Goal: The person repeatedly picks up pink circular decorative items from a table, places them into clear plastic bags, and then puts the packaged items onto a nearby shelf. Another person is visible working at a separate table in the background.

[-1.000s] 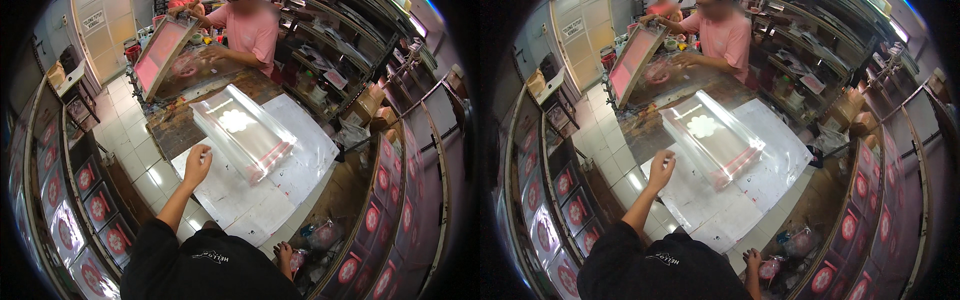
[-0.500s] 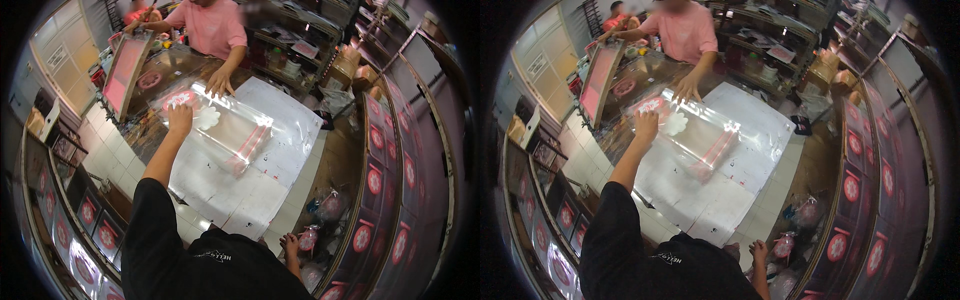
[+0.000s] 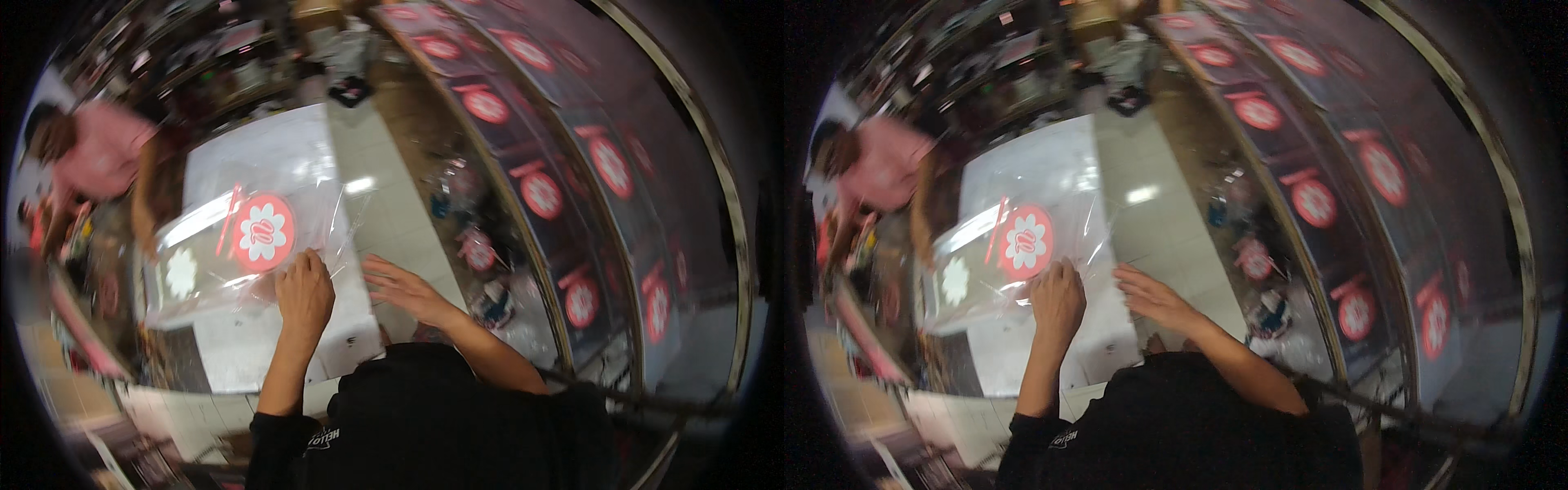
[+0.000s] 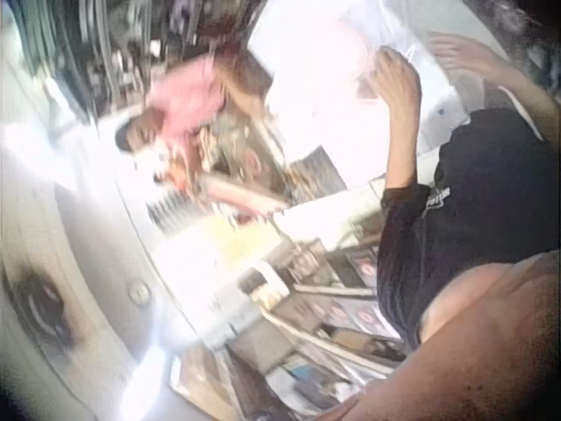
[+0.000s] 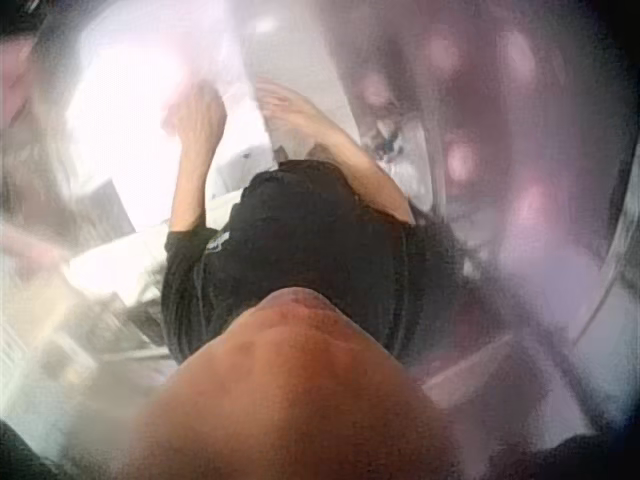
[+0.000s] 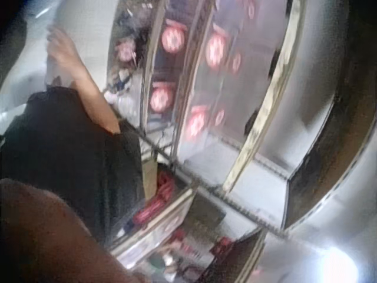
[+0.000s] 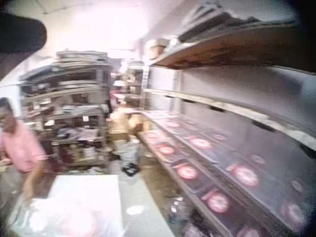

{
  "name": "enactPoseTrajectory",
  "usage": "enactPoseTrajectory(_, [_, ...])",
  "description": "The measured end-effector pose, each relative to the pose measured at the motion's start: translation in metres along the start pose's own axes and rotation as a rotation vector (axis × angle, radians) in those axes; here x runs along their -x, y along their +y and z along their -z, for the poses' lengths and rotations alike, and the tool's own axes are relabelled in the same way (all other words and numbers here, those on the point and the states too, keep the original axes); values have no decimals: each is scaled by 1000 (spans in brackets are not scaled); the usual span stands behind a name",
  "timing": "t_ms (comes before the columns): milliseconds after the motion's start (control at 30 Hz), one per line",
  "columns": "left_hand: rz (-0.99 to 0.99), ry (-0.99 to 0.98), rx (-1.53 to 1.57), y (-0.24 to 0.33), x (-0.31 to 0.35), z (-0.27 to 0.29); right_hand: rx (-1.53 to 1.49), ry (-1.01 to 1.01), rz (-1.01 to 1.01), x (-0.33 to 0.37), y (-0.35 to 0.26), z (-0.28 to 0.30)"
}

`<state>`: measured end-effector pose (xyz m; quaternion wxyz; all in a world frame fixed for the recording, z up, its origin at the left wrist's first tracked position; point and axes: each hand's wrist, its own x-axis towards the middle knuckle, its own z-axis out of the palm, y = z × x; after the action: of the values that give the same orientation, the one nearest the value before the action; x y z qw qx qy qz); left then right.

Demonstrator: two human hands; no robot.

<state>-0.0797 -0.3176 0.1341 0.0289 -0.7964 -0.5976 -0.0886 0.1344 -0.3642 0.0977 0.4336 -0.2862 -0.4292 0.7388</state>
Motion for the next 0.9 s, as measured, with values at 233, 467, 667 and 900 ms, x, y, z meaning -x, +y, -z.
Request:
enactPoseTrajectory(233, [-376,-93,189,119,-5,-55,267,482,56,29,-5,43])
enactPoseTrajectory(467, [-535,-217,550,183,-2,-25,255,655,-11,111,2,170])
enactPoseTrajectory(667, [-182,-68,575,132,-13,-60,614,670,-52,105,-46,273])
enactPoseTrajectory(900, [166,142,351,68,25,-101,547,796,108,100,-116,360])
